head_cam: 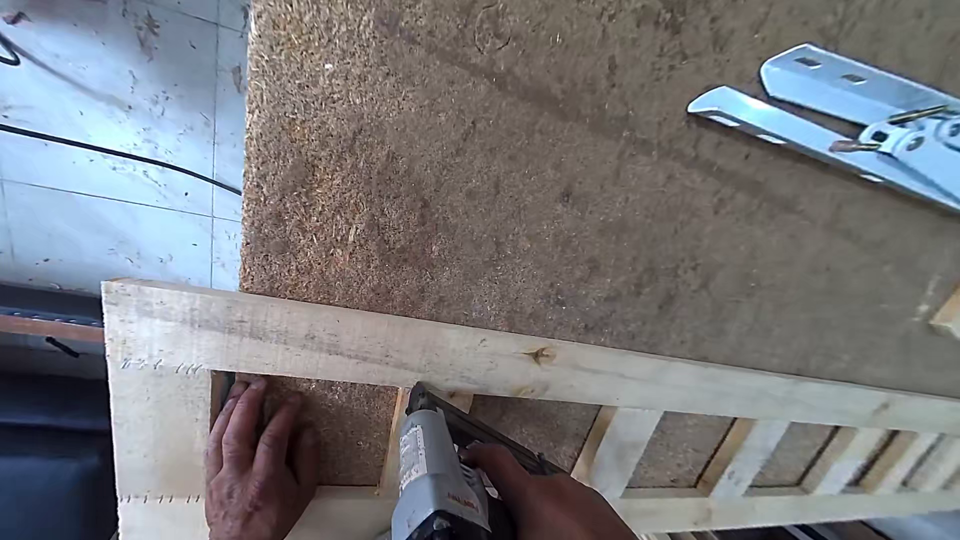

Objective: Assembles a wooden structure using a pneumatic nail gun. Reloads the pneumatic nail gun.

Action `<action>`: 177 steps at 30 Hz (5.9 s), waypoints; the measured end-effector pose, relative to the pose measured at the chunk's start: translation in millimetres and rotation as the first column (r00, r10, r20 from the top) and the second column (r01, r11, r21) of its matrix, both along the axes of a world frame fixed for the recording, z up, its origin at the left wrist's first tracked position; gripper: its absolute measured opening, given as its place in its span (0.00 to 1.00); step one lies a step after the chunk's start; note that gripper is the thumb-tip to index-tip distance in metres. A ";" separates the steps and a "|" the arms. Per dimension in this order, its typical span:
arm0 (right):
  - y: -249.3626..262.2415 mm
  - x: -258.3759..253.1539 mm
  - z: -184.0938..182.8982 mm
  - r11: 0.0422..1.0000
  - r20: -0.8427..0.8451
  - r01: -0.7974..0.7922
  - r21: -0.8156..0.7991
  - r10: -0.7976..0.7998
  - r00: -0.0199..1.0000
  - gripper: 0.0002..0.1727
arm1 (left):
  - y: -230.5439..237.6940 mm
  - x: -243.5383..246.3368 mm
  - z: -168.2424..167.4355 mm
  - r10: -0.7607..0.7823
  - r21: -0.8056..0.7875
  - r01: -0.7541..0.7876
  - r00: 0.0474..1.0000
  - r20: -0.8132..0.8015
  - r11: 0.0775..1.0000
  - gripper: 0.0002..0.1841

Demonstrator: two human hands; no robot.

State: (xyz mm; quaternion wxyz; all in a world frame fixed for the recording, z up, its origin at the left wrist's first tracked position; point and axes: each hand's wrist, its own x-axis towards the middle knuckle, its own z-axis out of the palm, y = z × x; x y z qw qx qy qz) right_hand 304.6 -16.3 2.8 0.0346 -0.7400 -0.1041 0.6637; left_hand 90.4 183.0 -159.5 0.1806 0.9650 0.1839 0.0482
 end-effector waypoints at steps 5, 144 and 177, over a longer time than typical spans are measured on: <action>-11.8 -0.9 2.2 1.000 0.019 0.024 -0.008 -0.024 1.000 0.31 | -0.5 1.5 1.3 0.001 -0.001 -0.001 1.000 -0.002 1.000 0.19; -341.6 -188.4 -78.8 0.290 -0.312 0.815 0.501 -0.818 0.483 0.19 | -292.9 -34.5 155.3 -0.181 -0.859 -0.362 0.877 -0.446 0.362 0.11; -356.1 -198.8 -52.6 -0.146 -0.605 0.876 0.459 -0.773 0.188 0.24 | -264.0 -49.3 109.4 -0.455 -0.688 -0.074 0.698 -0.553 0.722 0.21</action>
